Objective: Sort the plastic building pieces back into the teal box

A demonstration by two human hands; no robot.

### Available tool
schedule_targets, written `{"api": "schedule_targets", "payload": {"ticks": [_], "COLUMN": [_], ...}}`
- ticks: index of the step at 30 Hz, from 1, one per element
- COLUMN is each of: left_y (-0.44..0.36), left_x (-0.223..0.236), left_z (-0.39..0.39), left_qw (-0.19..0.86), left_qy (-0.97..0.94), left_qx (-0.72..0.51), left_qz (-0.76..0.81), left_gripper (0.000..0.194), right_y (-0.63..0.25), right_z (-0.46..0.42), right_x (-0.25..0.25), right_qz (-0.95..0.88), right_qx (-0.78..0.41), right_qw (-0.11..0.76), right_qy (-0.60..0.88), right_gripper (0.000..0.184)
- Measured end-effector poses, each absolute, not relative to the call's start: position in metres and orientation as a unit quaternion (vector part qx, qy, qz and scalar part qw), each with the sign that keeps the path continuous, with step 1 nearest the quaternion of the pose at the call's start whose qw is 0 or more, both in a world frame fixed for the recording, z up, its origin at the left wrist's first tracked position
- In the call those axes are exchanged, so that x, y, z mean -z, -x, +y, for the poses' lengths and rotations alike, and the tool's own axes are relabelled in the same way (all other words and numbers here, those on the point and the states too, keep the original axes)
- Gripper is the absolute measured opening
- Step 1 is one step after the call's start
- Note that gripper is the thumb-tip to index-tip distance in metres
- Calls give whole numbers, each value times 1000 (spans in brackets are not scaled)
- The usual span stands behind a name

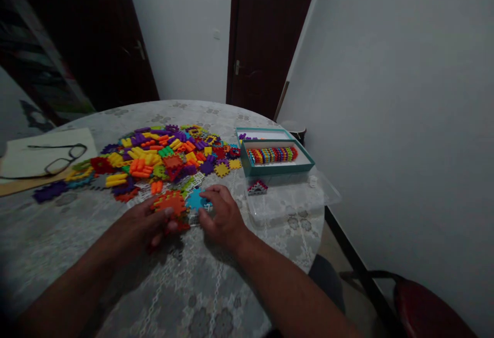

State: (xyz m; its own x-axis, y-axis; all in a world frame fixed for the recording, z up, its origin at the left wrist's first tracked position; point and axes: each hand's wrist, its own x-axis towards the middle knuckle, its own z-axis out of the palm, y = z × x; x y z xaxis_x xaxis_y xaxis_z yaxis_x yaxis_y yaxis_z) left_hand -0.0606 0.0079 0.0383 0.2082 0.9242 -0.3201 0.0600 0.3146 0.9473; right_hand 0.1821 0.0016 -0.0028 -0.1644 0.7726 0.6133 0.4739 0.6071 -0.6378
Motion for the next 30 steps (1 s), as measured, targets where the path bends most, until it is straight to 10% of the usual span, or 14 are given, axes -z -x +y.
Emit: {"api": "schedule_targets", "payload": {"ticks": [13, 30], "left_y": [57, 51], "left_x": [-35, -33], "left_z": [8, 6], "left_qw": [648, 535], "left_qy": [-490, -603], "left_qx": [-293, -244], "left_qz": [505, 539], "left_gripper": [54, 55], "right_y": [-180, -177], "right_z": [3, -1], "right_x": [2, -3], "right_qz": [-677, -801], "right_qx": [-374, -225], "right_qw": [517, 416], "right_qy": [366, 367], "right_gripper": [27, 48]}}
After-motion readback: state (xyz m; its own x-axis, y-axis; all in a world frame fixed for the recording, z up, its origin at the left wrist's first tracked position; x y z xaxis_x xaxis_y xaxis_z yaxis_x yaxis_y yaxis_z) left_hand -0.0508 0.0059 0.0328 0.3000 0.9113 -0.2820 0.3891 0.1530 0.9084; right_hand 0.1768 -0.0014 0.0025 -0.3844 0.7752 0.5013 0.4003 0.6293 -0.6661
